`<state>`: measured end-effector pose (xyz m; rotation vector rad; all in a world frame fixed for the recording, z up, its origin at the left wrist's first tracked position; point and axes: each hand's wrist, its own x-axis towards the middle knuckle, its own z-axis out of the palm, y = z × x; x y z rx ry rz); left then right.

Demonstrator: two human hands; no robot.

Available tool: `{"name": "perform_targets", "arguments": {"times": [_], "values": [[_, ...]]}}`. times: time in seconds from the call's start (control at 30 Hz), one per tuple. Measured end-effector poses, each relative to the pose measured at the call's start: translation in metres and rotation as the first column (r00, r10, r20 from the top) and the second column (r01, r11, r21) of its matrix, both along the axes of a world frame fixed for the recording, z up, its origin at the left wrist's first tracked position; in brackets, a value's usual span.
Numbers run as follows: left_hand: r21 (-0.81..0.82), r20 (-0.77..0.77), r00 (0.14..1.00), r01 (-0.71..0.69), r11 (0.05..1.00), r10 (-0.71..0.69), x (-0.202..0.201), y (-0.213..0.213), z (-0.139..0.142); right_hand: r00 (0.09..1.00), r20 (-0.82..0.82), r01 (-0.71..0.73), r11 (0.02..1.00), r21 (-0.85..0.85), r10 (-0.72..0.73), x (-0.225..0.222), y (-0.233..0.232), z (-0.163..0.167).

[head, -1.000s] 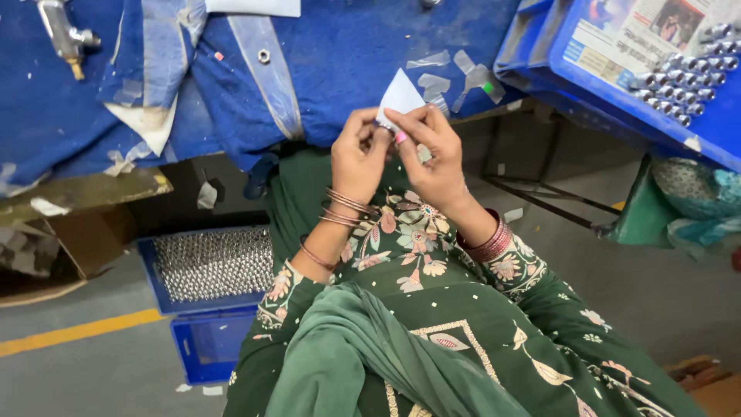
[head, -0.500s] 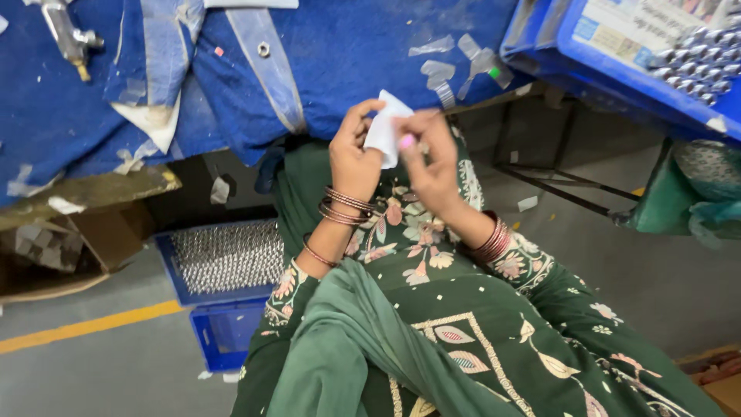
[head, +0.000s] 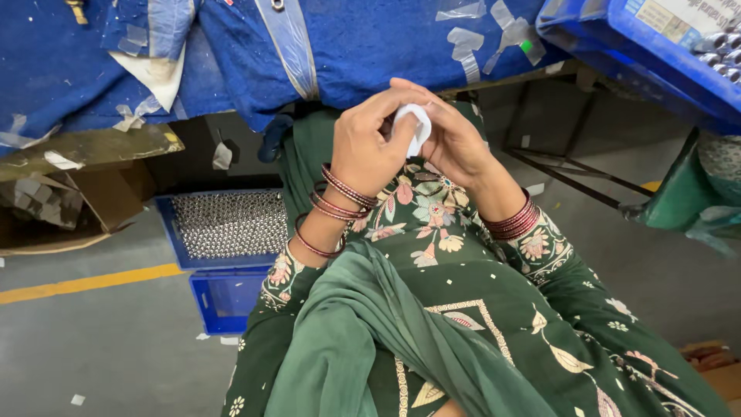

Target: The person repeatedly picks small white fabric squares and metal rings from a table, wraps each ring with a square, and places the wrapped units on the table. The person handles items one at a time and continues the repetitive wrapping process throughout the clip.

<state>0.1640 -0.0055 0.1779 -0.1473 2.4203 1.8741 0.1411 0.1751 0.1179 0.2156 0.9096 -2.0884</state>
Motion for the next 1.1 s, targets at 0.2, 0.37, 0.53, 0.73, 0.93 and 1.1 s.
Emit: {"name": "perform_targets", "arguments": {"times": [0.2,0.37,0.53,0.73,0.93,1.1], "values": [[-0.106,-0.209,0.976,0.042,0.994,-0.063,0.003,-0.012,0.017,0.993,-0.029,0.117,0.992,0.046,-0.116,-0.003,0.009,-0.001],[-0.069,-0.259,0.954,-0.174,0.982,0.151,0.004,-0.007,0.007,0.971,-0.215,0.142,0.973,0.181,-0.102,0.002,0.014,-0.005],[-0.161,-0.373,0.925,-0.139,0.977,0.070,0.009,0.003,-0.008,0.929,-0.295,0.290,0.934,0.210,-0.223,0.011,0.009,-0.004],[-0.090,-0.296,0.951,0.069,0.994,-0.093,0.005,0.001,-0.024,0.858,-0.458,0.402,0.860,0.314,-0.234,0.013,0.001,-0.005],[-0.059,-0.276,0.957,0.076,0.995,-0.090,0.003,-0.006,-0.043,0.863,-0.476,0.323,0.907,0.269,-0.166,0.018,0.000,-0.010],[0.328,0.044,0.939,-0.337,0.882,0.342,0.004,0.009,-0.033,0.825,-0.522,0.386,0.891,0.240,-0.217,0.016,0.001,-0.011]]}}
